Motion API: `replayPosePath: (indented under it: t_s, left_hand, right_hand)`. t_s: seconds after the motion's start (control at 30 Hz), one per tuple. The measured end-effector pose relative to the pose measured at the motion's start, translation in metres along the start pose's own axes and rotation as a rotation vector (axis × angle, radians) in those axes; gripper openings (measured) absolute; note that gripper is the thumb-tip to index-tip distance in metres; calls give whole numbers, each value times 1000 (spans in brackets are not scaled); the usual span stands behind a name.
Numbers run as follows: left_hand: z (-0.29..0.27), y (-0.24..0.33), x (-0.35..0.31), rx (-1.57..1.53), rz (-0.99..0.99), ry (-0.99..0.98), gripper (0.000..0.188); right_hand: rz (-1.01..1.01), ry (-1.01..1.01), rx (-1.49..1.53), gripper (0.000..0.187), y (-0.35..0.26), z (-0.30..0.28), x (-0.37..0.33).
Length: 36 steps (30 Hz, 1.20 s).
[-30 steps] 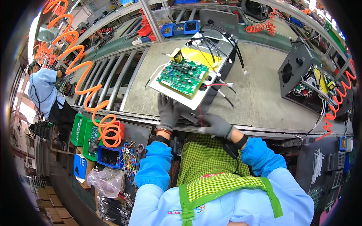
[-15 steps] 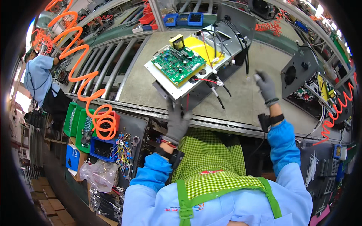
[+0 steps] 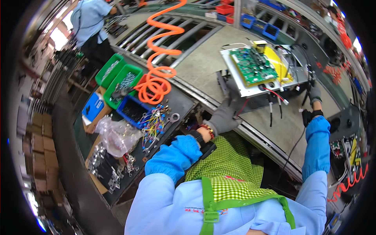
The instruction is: Assembling internal components, wiring, and circuit boards into an electronic inverter casing on a factory assembly line.
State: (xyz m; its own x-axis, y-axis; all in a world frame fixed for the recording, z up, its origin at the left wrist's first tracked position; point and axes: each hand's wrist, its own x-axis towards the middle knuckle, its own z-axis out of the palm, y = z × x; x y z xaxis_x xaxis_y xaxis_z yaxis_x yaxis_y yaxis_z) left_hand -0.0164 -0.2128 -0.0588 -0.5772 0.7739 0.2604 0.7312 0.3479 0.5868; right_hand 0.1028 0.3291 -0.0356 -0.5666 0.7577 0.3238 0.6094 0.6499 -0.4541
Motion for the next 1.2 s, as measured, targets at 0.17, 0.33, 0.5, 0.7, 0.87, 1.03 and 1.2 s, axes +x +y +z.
replayPosePath:
  t_s: [0.17, 0.33, 0.5, 0.7, 0.87, 1.03, 1.2]
  left_hand:
    - [-17, -17, 16, 8, -4, -11, 95]
    - [-33, -31, 33, 92, -140, -141, 92]
    - [-67, 3, -3, 202, -9, -154, 78]
    - [-190, 32, -145, 14, 156, -191, 53]
    - [-300, 25, -265, -30, -497, 272, 29]
    - [-372, -14, -369, 490, -906, 663, 22]
    - [-364, -51, -371, 463, -1040, 607, 28]
  right_hand:
    - [-54, 9, -26, 42, -1, -20, -30]
    - [88, -18, 90, 48, 1, -31, -84]
    - [106, -19, -72, 51, 22, -24, -88]
    - [223, -165, 229, 41, 75, -11, -52]
    - [286, -144, 566, 29, 83, -14, -55]
    - [-108, 254, 479, 49, 5, -79, -102]
    - [-309, 197, 699, 48, -142, -136, -178]
